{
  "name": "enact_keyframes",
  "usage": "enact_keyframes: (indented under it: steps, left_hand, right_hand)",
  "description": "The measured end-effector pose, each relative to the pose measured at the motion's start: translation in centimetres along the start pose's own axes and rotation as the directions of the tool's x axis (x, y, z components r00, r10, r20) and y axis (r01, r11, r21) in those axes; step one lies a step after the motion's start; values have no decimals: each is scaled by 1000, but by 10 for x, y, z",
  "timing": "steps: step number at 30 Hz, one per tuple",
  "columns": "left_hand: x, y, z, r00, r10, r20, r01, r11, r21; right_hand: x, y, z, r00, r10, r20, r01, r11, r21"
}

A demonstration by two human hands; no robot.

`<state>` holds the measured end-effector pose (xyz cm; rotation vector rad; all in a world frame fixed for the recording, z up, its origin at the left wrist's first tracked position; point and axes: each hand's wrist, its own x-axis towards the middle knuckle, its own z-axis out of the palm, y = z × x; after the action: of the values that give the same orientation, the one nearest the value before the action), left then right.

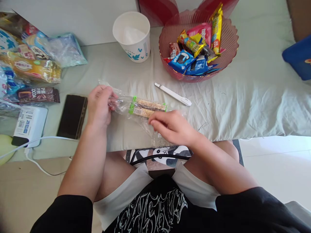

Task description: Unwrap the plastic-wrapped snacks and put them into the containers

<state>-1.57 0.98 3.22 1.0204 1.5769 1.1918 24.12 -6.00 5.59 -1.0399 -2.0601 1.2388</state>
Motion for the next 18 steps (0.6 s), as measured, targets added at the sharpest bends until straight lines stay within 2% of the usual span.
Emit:
enact_keyframes:
  steps: [1, 2, 3, 6, 10, 14, 18]
  left_hand:
    - [0, -1, -1, 1000, 7, 25, -9, 999, 42]
    - [-1, -1, -2, 998, 10, 59, -15, 996, 87]
    - [-3, -1, -3, 995, 9, 96, -22, 991, 132]
    - [-8, 2, -10, 980, -5, 199, -46, 967, 250]
    - [-13, 6, -23, 945, -102, 312, -15, 937, 350]
    - [-13, 10, -32, 904, -223, 365, 62, 912, 405]
    - [-18, 15, -34, 882, -233, 409, 2, 872, 490]
  right_hand:
    - [3, 3, 2, 986, 14, -164, -36, 991, -127]
    - [5, 6, 4, 960, -4, -281, -64, 970, -233]
    - [7, 9, 7, 940, -39, -339, -73, 948, -311]
    - [11, 19, 14, 948, -98, -303, -42, 904, -425]
    - [14, 26, 21, 975, -29, -221, -89, 859, -504]
    - [17, 26, 25, 980, 56, -193, -154, 824, -545]
    - [22, 26, 27, 970, 96, -222, -207, 807, -554]
